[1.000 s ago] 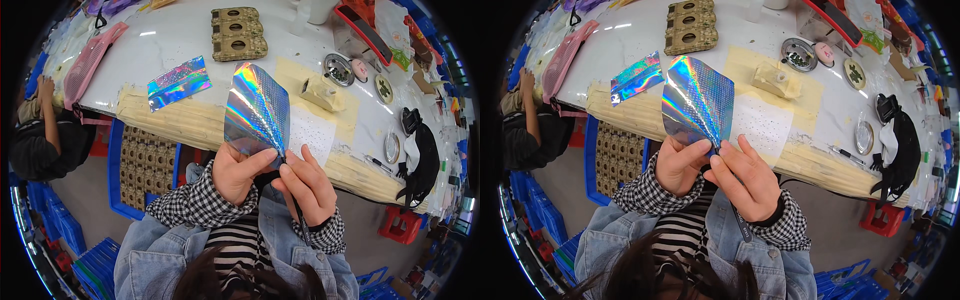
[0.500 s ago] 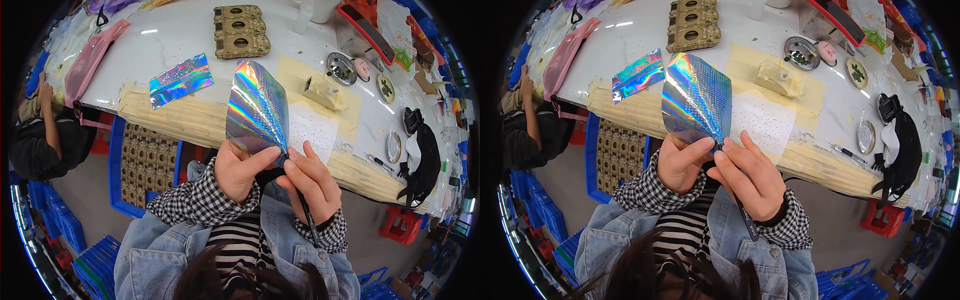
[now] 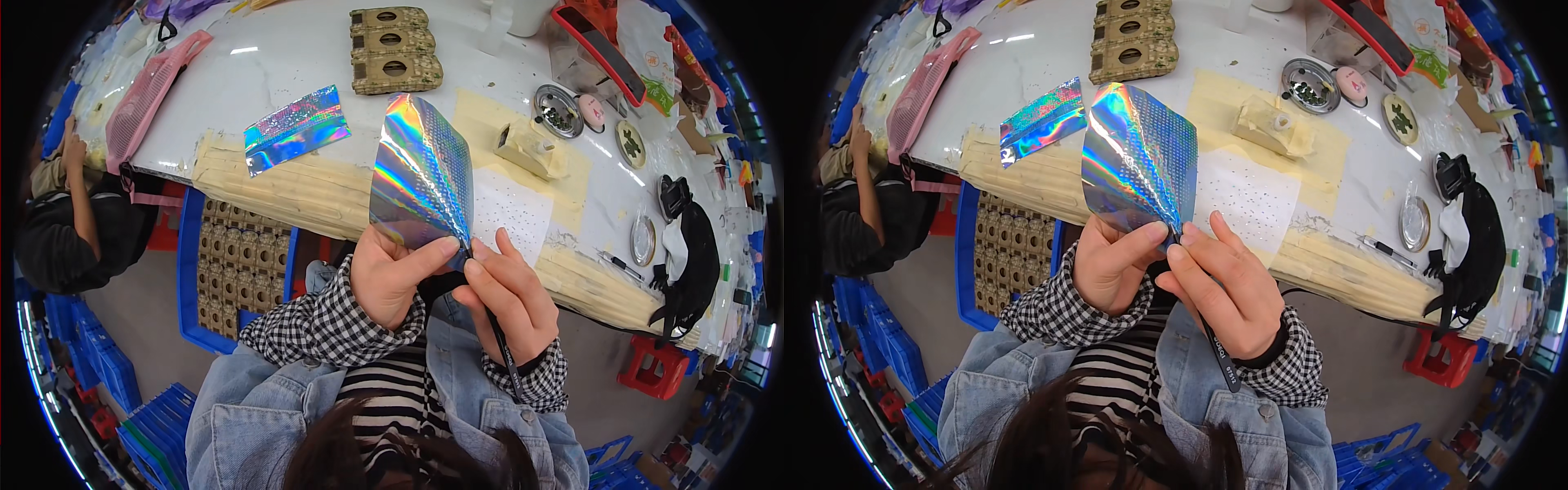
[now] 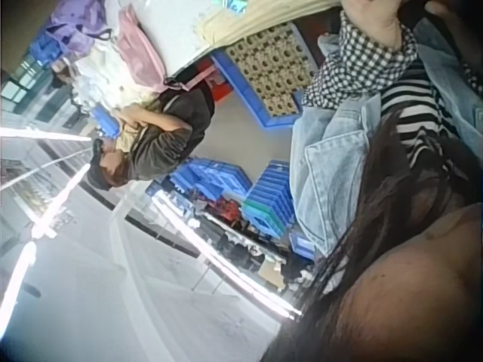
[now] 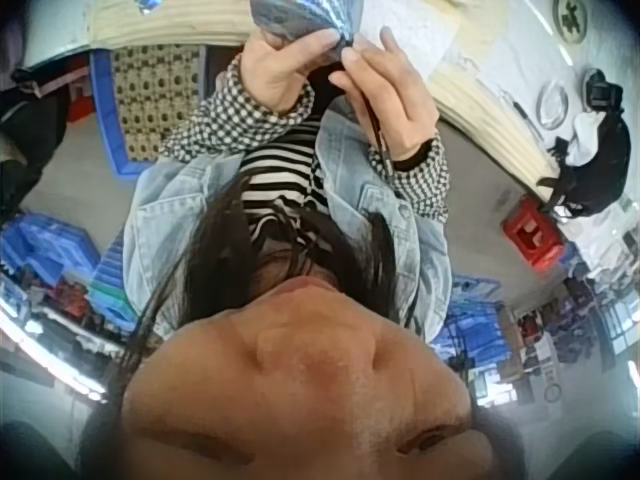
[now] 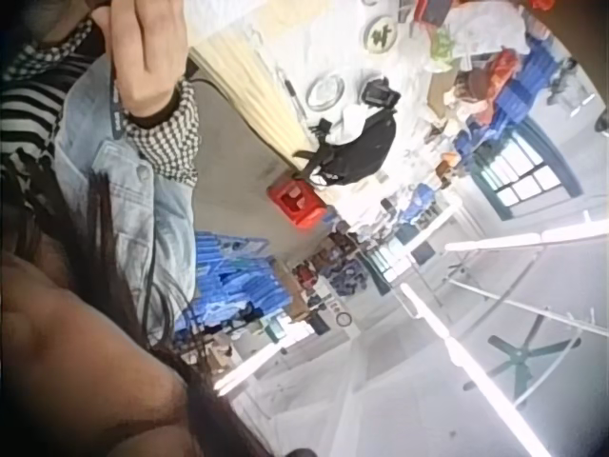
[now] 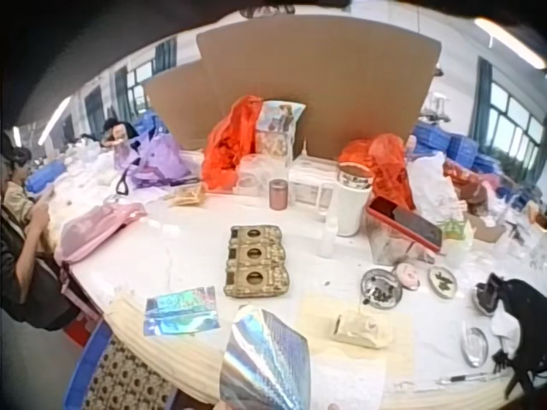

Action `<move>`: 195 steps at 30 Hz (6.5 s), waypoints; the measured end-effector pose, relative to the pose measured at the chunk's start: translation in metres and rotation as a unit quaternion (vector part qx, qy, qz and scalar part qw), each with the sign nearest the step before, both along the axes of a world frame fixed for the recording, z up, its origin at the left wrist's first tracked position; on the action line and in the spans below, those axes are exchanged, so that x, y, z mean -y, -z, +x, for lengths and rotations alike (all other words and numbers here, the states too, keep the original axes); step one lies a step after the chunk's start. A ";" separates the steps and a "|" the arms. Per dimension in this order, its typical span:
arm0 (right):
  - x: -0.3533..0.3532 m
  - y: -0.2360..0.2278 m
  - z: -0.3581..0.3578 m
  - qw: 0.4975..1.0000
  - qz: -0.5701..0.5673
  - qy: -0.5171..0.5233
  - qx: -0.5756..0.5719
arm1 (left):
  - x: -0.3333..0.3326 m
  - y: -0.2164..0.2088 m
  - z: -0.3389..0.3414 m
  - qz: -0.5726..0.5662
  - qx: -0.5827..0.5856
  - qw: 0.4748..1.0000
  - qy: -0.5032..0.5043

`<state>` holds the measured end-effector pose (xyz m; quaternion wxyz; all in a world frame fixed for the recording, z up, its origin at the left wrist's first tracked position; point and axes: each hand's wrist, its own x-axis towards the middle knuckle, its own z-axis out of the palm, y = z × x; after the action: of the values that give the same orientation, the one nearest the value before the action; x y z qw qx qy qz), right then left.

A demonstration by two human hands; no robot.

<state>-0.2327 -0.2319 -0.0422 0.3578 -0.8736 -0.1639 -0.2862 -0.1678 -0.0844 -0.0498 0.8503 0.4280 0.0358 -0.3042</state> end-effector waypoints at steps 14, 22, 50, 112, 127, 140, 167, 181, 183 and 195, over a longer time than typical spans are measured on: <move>0.000 0.003 -0.001 1.000 -0.002 -0.004 0.005 | -0.001 0.003 0.000 0.013 0.006 1.000 0.007; 0.000 0.004 -0.002 1.000 0.001 -0.007 0.010 | 0.001 0.002 -0.002 -0.006 -0.005 1.000 -0.003; 0.032 0.044 -0.028 0.986 -0.115 0.119 -0.020 | -0.034 0.018 0.028 -0.108 0.098 0.979 -0.140; 0.110 0.044 -0.042 0.965 -0.037 0.260 -0.026 | -0.093 -0.004 0.126 0.209 0.176 0.919 -0.284; 0.099 0.051 -0.035 0.936 -0.097 0.330 0.072 | -0.123 0.036 0.125 0.643 0.458 0.452 -0.414; 0.095 0.053 -0.035 0.930 -0.110 0.341 0.086 | -0.125 0.041 0.126 0.641 0.459 0.445 -0.424; 0.096 0.053 -0.033 0.933 -0.107 0.332 0.092 | -0.124 0.034 0.122 0.632 0.513 0.418 -0.403; 0.098 0.054 -0.036 0.930 -0.109 0.343 0.077 | -0.062 -0.013 0.099 0.566 0.657 0.497 -0.032; 0.096 0.053 -0.034 0.932 -0.102 0.339 0.072 | -0.076 -0.013 0.091 0.592 0.618 0.515 -0.049; 0.096 0.054 -0.034 0.927 -0.121 0.351 0.058 | -0.092 0.006 0.093 0.607 0.636 0.458 -0.132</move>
<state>-0.2665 -0.3281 -0.0958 0.1157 -0.8938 0.0992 -0.4217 -0.0746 0.0072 -0.0558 0.1931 0.9007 -0.2831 0.2670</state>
